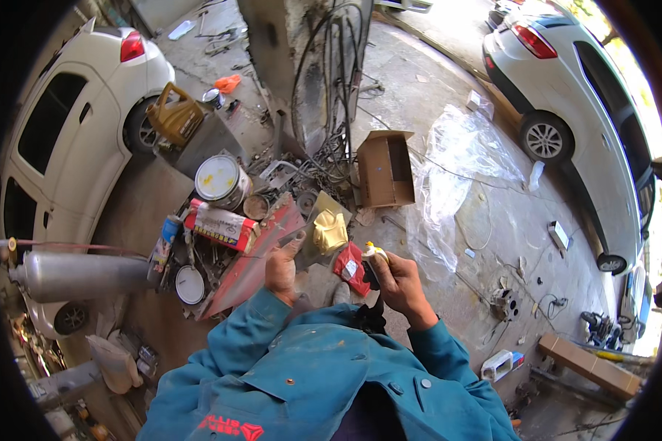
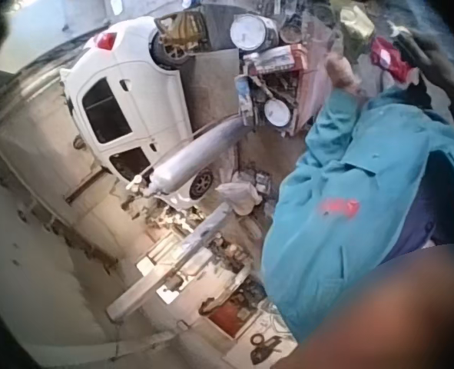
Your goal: The person applies masking tape to a white vehicle panel, then uses a power sander to smooth a detached metal piece on the floor. They mix a yellow substance in a container and apply it to the metal piece with a putty knife, then return to the vehicle to apply the mixture to the taped area.
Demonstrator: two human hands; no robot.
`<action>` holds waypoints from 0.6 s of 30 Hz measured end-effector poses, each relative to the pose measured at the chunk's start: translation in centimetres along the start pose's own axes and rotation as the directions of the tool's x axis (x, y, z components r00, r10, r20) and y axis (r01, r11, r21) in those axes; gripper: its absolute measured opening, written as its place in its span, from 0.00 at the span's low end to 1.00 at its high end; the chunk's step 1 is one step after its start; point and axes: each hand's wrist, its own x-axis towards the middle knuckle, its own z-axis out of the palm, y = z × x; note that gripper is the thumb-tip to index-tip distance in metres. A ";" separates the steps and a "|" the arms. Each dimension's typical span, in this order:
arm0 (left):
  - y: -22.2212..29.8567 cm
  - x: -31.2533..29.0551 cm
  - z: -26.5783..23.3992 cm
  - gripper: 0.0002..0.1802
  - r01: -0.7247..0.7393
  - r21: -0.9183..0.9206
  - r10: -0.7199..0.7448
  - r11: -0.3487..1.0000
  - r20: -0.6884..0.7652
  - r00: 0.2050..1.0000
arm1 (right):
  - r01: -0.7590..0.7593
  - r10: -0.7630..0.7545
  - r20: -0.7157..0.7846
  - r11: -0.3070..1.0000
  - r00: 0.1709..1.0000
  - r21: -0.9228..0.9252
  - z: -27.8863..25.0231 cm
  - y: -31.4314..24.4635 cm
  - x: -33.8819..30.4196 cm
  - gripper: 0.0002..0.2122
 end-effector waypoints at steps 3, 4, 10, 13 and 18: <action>0.7 -0.3 -1.6 0.16 -0.003 0.003 0.003 1.000 -0.011 1.000 | 0.017 -0.014 0.081 0.999 0.997 -0.041 1.7 -0.6 0.5 0.16; 1.3 -0.6 -1.8 0.16 0.000 0.001 0.000 1.000 -0.009 1.000 | 0.018 -0.013 0.110 0.999 0.994 -0.051 2.2 -0.9 0.7 0.16; 3.2 -1.6 -3.3 0.16 -0.053 -0.032 0.052 0.998 -0.047 0.998 | -0.050 0.067 0.228 0.996 0.971 -0.080 6.2 -2.4 2.1 0.15; 3.2 -1.4 -5.5 0.16 -0.029 -0.019 0.028 0.999 -0.053 0.998 | -0.066 0.088 0.282 0.994 0.955 -0.084 7.7 -2.7 2.3 0.16; 3.4 -2.1 -7.2 0.17 -0.017 -0.047 0.016 0.999 -0.019 1.000 | -0.123 0.149 0.293 0.987 0.945 -0.104 9.8 -3.7 2.6 0.17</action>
